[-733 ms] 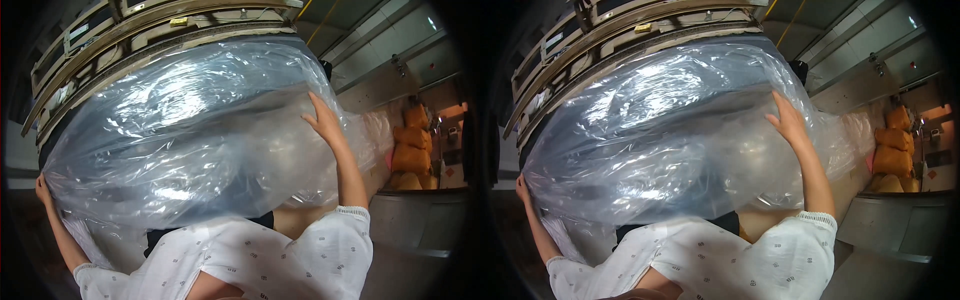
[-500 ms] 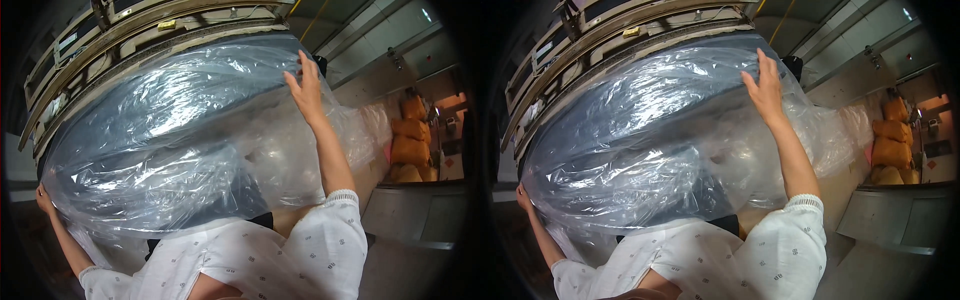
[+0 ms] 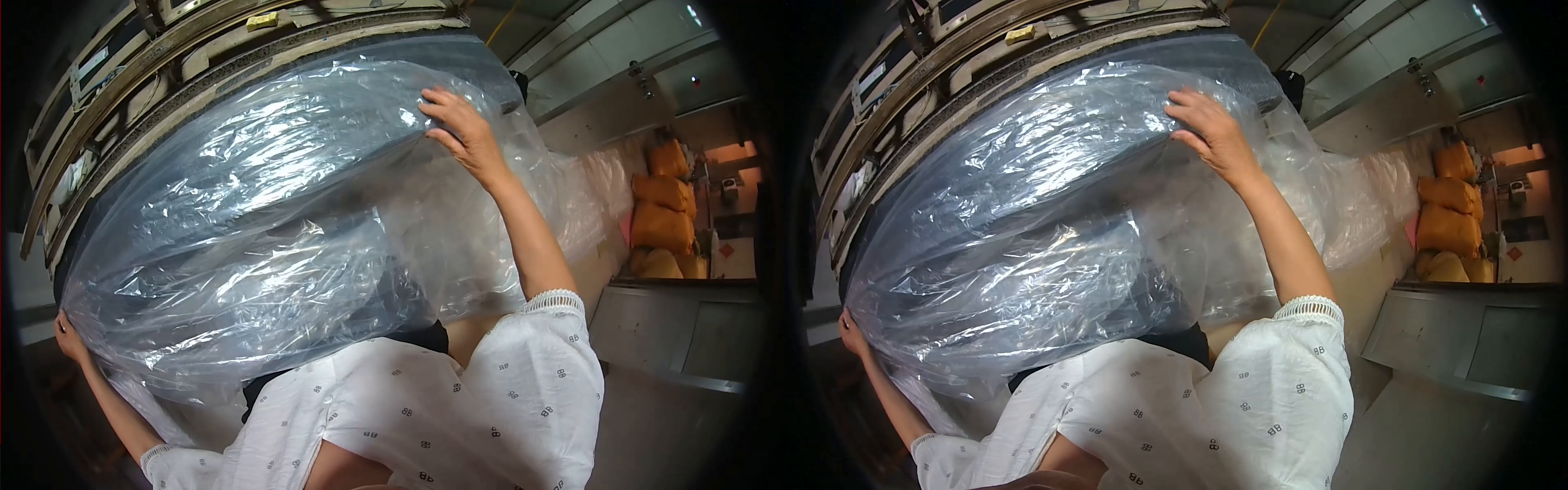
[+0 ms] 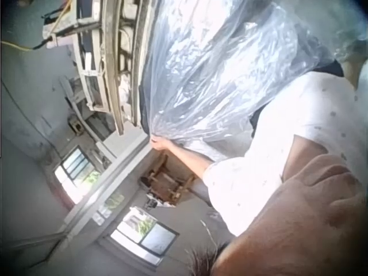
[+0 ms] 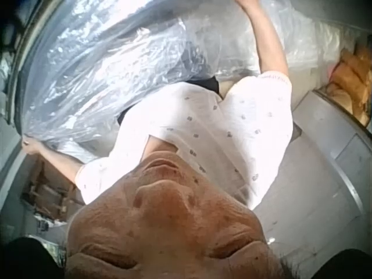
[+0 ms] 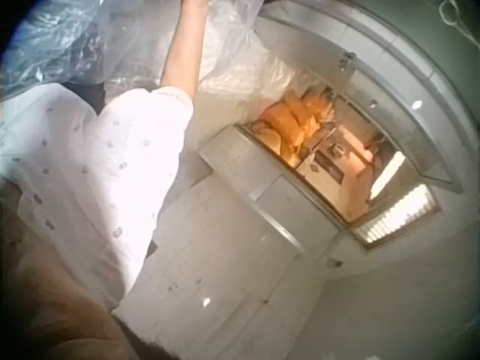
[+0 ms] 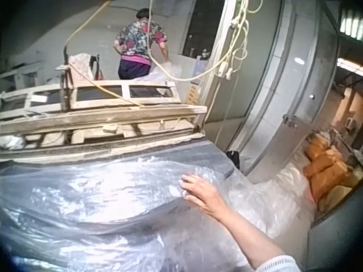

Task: The person wraps a large industrial bundle with clear plastic film by hand, securing it on a palletized workstation.

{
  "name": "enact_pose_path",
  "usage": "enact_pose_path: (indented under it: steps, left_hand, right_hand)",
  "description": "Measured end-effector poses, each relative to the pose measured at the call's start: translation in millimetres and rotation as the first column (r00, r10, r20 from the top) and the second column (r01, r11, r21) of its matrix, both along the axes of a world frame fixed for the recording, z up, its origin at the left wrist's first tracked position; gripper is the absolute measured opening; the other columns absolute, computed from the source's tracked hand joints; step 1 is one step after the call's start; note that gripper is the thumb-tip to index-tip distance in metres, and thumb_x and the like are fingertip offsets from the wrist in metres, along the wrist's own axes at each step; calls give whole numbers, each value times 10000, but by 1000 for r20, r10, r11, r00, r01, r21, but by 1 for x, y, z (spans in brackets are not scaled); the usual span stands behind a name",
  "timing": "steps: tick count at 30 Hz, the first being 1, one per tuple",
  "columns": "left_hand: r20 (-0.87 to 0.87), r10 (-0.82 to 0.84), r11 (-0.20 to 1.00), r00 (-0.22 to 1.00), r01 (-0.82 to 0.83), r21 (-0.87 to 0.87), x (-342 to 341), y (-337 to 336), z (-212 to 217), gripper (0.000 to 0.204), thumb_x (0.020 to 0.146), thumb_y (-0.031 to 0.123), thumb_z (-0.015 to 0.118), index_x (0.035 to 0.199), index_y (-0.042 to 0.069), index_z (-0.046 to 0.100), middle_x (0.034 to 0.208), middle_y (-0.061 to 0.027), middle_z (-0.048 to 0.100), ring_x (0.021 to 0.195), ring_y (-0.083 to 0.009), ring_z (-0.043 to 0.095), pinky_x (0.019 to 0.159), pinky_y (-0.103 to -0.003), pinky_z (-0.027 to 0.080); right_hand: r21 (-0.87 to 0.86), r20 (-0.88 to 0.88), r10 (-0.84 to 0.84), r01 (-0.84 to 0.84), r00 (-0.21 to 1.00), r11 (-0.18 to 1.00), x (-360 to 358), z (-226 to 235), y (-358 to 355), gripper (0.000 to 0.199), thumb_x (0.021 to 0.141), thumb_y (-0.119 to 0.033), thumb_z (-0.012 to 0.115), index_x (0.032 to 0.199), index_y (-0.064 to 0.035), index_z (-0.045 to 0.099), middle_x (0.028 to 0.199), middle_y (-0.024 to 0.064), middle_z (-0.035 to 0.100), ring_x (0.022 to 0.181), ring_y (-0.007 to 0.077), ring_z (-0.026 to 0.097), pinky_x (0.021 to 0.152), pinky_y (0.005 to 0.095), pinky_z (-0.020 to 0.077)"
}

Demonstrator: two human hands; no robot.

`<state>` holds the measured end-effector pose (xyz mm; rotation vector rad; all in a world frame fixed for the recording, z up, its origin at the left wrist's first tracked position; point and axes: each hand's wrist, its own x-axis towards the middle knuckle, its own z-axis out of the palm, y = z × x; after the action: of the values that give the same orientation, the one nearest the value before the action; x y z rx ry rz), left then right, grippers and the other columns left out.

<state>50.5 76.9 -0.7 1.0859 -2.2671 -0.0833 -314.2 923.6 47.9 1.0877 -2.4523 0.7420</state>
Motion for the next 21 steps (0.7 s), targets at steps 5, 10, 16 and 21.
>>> enact_pose_path:
  steps: [5, 10, 16, 21]
  left_hand:
    - [-7, -51, 996, 999, 51, 67, -1, 9, 7, 410, 880, 417, 490, 1051, 66, 615, 1033, -118, 619, 950, -245, 568, 831, -304, 406]
    - [-24, -74, 997, 997, 75, 23, 2, -2, -1, 389, 889, 382, 500, 1042, 42, 611, 1017, -112, 620, 942, -220, 565, 825, -297, 406]
    - [-189, -112, 993, 976, 119, 26, 24, -14, 4, 392, 893, 345, 514, 1122, 35, 590, 1097, -94, 594, 1021, -195, 542, 889, -283, 386]
    - [-216, -151, 982, 965, 172, 82, 82, -29, 37, 374, 911, 293, 498, 1174, 35, 563, 1166, -68, 570, 1079, -164, 514, 938, -260, 362]
  right_hand:
    - [-484, 276, 25, 116, 961, 867, 10, 45, -3, 157, 886, -152, 504, 978, -47, 577, 954, 36, 627, 885, 158, 571, 791, 262, 436]
    - [-468, 515, 116, 165, 849, 868, -46, 62, -9, 215, 871, -239, 496, 874, -60, 617, 737, 38, 620, 698, 161, 572, 646, 290, 449]
    - [36, 206, -454, 457, 867, 889, -107, 17, -42, 182, 793, -271, 593, 877, -122, 658, 791, 96, 632, 762, 277, 604, 677, 357, 460]
    - [-125, 145, -353, 371, 925, 920, -122, 3, -59, 172, 748, -266, 651, 823, -111, 657, 895, 73, 615, 815, 276, 591, 700, 356, 453]
